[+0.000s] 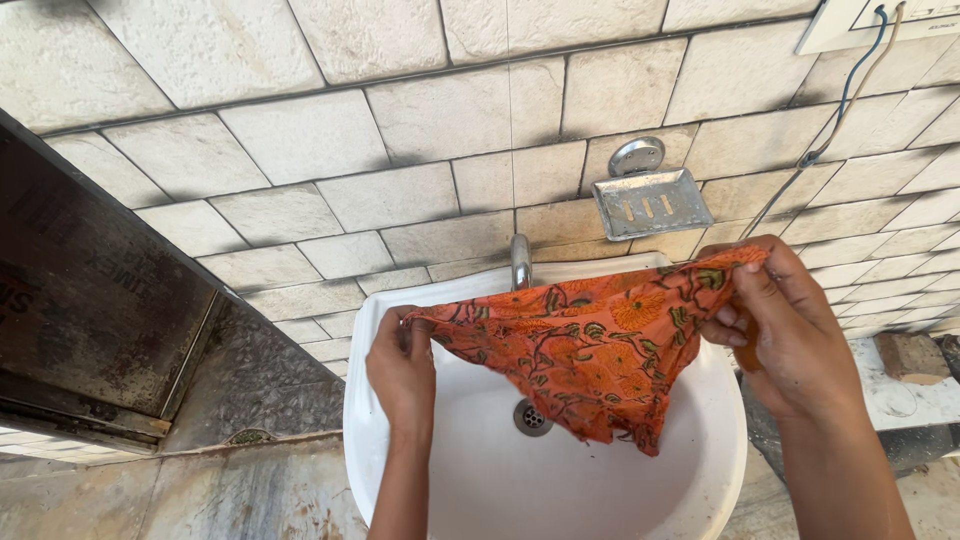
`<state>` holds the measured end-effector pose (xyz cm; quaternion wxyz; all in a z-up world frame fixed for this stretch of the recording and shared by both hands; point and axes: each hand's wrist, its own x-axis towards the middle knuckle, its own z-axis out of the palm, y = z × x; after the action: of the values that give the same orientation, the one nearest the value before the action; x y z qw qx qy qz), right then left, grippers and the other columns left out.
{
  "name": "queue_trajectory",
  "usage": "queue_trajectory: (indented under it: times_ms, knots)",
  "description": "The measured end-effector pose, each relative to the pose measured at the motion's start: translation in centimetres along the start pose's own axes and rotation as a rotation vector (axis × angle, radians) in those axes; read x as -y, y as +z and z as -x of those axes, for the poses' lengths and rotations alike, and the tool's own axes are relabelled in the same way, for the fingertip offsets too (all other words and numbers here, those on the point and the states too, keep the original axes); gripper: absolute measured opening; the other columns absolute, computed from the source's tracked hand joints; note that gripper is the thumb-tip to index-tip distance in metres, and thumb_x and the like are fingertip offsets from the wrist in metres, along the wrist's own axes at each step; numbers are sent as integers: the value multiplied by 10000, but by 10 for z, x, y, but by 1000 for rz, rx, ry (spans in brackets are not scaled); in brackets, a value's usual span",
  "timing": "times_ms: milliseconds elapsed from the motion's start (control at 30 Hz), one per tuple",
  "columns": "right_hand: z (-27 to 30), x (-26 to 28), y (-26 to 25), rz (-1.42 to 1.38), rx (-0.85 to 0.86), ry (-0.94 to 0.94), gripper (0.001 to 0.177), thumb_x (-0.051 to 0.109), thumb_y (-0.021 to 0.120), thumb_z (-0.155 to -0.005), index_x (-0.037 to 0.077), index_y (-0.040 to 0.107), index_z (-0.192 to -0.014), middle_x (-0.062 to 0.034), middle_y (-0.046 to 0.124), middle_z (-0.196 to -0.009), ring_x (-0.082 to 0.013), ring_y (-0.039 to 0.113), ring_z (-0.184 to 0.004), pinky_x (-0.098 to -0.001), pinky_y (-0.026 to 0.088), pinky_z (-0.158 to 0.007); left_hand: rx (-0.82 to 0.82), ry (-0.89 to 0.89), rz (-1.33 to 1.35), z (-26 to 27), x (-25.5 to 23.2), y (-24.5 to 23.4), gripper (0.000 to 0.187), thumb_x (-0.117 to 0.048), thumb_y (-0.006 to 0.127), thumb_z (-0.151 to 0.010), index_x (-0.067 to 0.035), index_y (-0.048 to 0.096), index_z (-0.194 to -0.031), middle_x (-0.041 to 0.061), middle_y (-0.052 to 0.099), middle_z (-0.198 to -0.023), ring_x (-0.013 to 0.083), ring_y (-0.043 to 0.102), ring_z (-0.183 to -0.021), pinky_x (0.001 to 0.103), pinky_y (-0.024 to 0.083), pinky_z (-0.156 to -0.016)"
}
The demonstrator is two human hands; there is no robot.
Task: The person washes an orange patterned cloth in a white sink using a bar of soap and running water. They scrub the cloth repeatedly, rinse it, wring it out, and then wipe the sink basin before rinsing their hands.
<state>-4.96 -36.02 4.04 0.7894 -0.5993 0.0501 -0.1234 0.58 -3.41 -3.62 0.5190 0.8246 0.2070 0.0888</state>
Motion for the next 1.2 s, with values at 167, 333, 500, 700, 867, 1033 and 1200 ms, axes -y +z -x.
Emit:
queue_trajectory:
  times_ms: [167,333,500,700,867,1033,1200]
  knots:
    - [12,11,17,-8,55,30,169,179,426,-1121,105,538,-1019,-23,551,-817,-98,386,-699,-267,345,-569,119,75,988,3,35,57,179,-125,469,-1064,0,441,-1189,123,629,-991,209,624,-747,359,535,-630]
    - [21,16,21,-42,110,11,170,167,426,-1114,85,557,-1042,-18,539,-825,-102,390,-710,-270,346,-567,142,333,886,22,19,86,675,146,608,-792,-98,338,-1360,49,558,-1269,136,604,-1125,298,547,-957]
    - [18,22,9,34,56,-68,154,164,420,-1130,100,539,-1056,-37,585,-849,-95,441,-720,-271,406,-589,12,413,773,5,19,96,640,180,667,-841,-58,383,-1364,131,650,-1189,181,661,-1106,308,566,-929]
    - [-15,44,-47,186,-232,-304,152,193,365,-1124,177,488,-1037,-24,633,-907,-45,450,-637,-207,373,-523,34,380,268,-38,40,3,470,196,606,-786,-44,661,-1186,56,784,-921,109,663,-757,269,522,-666]
    - [-39,14,-103,120,-273,-270,142,200,407,-1187,176,468,-1061,39,569,-919,-20,484,-731,-183,390,-563,225,412,106,-57,36,-57,239,129,711,-773,-18,782,-948,73,801,-851,96,710,-738,252,572,-673]
    - [-64,-36,-185,183,-239,-281,263,203,400,-1248,142,489,-1008,7,559,-893,-45,488,-748,-205,338,-563,486,248,394,-79,56,-103,121,38,736,-813,33,775,-928,119,796,-797,151,701,-626,334,547,-506]
    - [-86,-85,-309,-58,-46,-270,113,188,564,-1062,165,581,-1171,40,620,-966,-17,546,-752,-230,600,-936,288,448,494,-73,59,-118,155,-112,713,-983,28,759,-937,52,716,-780,71,610,-673,235,476,-594]
